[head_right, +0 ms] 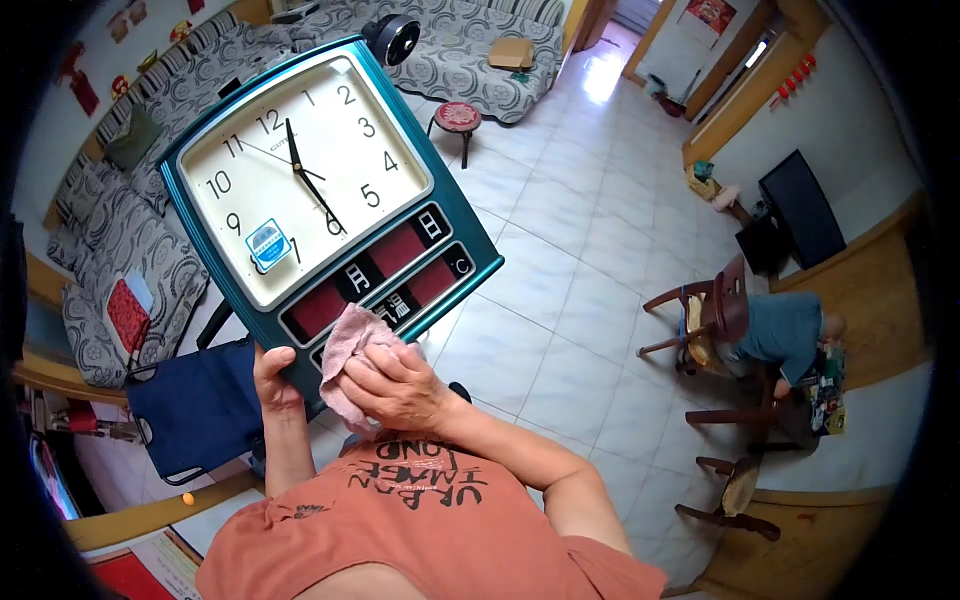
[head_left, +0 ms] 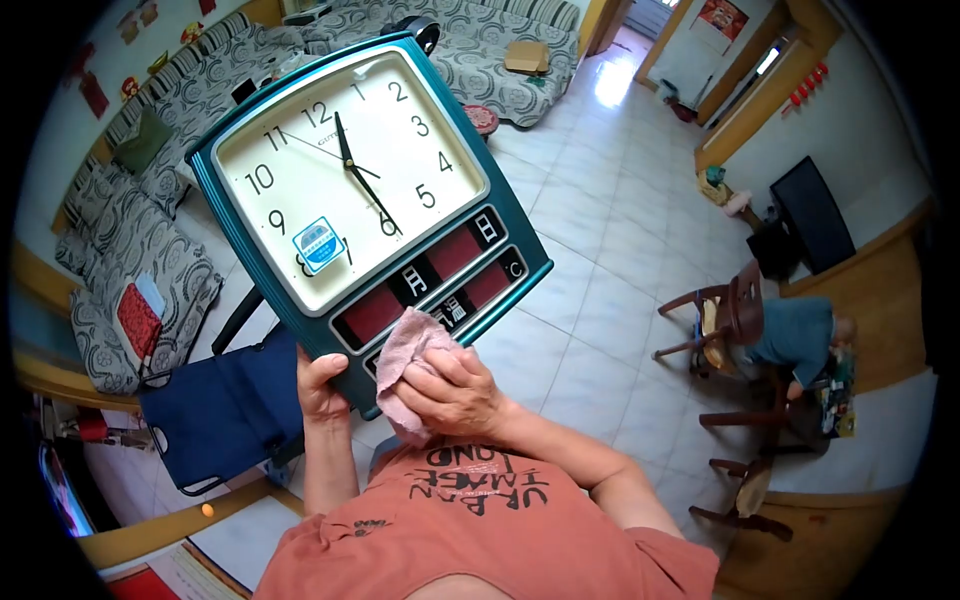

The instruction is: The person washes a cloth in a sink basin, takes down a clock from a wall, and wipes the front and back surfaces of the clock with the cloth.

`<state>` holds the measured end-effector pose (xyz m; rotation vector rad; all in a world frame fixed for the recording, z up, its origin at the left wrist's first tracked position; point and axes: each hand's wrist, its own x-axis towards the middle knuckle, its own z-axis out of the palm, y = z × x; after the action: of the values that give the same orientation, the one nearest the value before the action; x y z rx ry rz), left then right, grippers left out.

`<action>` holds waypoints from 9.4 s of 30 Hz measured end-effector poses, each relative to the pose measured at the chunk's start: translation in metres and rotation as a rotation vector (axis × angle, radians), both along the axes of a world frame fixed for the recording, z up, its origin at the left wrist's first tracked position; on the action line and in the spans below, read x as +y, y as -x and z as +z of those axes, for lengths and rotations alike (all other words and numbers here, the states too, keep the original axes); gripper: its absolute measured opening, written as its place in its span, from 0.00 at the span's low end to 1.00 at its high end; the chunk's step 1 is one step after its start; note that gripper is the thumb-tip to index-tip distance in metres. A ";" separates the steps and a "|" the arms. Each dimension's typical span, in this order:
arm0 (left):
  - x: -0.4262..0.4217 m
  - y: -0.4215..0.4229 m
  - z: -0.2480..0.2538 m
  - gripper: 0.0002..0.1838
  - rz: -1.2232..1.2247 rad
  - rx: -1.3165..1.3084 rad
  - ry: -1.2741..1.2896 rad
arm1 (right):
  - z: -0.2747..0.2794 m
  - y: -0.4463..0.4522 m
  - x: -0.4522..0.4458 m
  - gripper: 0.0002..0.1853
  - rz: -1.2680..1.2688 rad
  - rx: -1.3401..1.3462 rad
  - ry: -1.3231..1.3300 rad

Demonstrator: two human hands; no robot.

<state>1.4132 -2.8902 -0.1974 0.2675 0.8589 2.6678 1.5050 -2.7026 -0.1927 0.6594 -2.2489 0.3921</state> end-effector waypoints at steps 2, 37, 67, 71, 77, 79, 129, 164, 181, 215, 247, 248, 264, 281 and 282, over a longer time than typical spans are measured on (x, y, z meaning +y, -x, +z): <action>0.001 -0.002 0.001 0.40 0.023 -0.013 -0.011 | -0.017 0.003 0.020 0.11 -0.039 0.117 -0.015; 0.012 0.108 -0.051 0.41 -0.683 -0.468 -0.048 | -0.043 0.004 0.165 0.28 -0.389 -0.650 1.215; 0.136 0.139 -0.208 0.32 -1.068 -0.565 -0.069 | -0.107 -0.013 0.064 0.23 -0.767 0.397 1.724; 0.144 0.155 -0.222 0.33 -1.173 -0.589 -0.064 | -0.097 -0.012 0.042 0.20 -1.141 0.329 1.442; 0.160 0.172 -0.220 0.37 -1.309 -0.515 0.014 | -0.089 -0.044 0.070 0.18 -1.478 0.333 1.181; 0.164 0.178 -0.221 0.37 -1.330 -0.490 0.042 | -0.094 -0.058 0.077 0.19 -1.298 0.543 1.376; 0.229 0.193 -0.216 0.26 -1.061 -0.357 -0.278 | 0.099 -0.108 -0.001 0.18 -1.855 -0.288 0.468; 0.198 0.191 -0.093 0.32 -1.033 0.149 0.242 | -0.001 -0.165 0.154 0.21 -1.355 -0.024 0.867; 0.186 0.172 -0.042 0.27 -0.966 0.309 0.296 | 0.081 -0.033 0.119 0.22 -1.789 -0.109 0.022; 0.173 0.174 -0.018 0.29 -0.850 0.477 0.475 | 0.101 -0.103 0.152 0.13 -1.739 0.413 0.512; 0.162 0.182 -0.029 0.24 -0.980 0.505 0.517 | -0.039 -0.174 0.140 0.16 -2.003 0.142 0.524; 0.163 0.180 -0.024 0.25 -0.967 0.441 0.492 | -0.034 -0.177 0.136 0.16 -2.001 0.141 0.526; 0.183 0.198 -0.060 0.25 -0.969 -0.100 0.274 | -0.046 -0.163 0.088 0.23 -1.324 -0.018 1.295; 0.185 0.184 -0.088 0.21 -1.032 -0.270 -0.022 | -0.146 0.030 -0.034 0.11 -0.678 0.900 1.708; 0.188 0.187 -0.093 0.21 -1.033 -0.289 -0.007 | -0.148 0.035 -0.042 0.11 -0.674 0.901 1.702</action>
<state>1.2262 -2.7022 -0.2904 0.2290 0.4265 1.6818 1.4704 -2.7446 -0.3403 -0.6997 -0.6169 1.0971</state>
